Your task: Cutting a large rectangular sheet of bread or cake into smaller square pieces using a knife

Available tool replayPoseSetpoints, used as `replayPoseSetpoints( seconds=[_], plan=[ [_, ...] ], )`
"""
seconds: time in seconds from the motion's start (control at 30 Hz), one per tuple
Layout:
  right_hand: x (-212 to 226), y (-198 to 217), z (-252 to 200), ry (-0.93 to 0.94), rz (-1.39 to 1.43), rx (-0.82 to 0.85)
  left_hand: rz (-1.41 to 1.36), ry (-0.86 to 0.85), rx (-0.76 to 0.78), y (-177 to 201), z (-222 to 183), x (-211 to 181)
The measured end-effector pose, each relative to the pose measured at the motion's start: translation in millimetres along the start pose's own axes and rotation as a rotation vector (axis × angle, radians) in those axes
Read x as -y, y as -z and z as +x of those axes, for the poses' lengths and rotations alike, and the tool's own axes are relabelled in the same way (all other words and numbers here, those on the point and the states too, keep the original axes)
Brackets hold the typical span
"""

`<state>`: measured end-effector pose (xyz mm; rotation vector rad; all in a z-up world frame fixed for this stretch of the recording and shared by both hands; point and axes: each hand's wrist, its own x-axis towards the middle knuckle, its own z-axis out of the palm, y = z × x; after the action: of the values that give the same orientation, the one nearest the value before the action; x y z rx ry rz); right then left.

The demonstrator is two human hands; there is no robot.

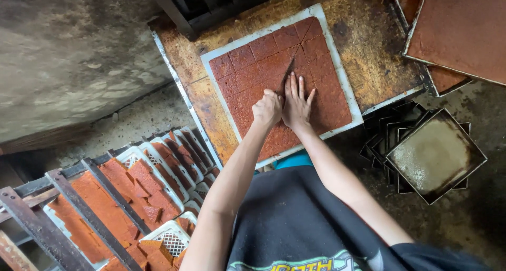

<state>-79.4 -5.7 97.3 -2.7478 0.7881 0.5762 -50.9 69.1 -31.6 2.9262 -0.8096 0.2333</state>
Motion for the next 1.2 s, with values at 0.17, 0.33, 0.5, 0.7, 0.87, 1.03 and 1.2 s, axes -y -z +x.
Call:
replayPoseSetpoints(
  seconds=[0.17, 0.33, 0.5, 0.7, 0.87, 1.03, 1.2],
  plan=[
    [-6.2, -8.6, 1.5, 0.014, 0.089, -0.028, -0.036, -0.014, -0.051, 5.9, -0.8, 1.7],
    [7.9, 1.9, -31.6, 0.016, 0.201, -0.078, 0.072, 0.019, -0.201, -8.5, 3.2, 1.5],
    [19.8, -7.0, -55.6, 0.078, 0.101, -0.052, 0.054, 0.044, -0.166, -5.3, -1.8, 2.5],
    [21.4, -6.8, -50.7, 0.041, 0.106, -0.001, 0.096, 0.076, -0.096, 35.9, -5.9, 9.9],
    [19.5, -15.4, -48.0, 0.031, 0.046, 0.013, 0.093, 0.095, 0.017, 40.6, -12.0, 14.4],
    [20.0, -12.1, -52.5, 0.053, 0.068, -0.003, -0.062, 0.111, 0.256, 43.0, -21.2, 24.7],
    [15.7, -25.6, -48.1, 0.074, 0.104, -0.061, -0.018, 0.056, 0.262, 45.5, -34.8, 35.0]
  ],
)
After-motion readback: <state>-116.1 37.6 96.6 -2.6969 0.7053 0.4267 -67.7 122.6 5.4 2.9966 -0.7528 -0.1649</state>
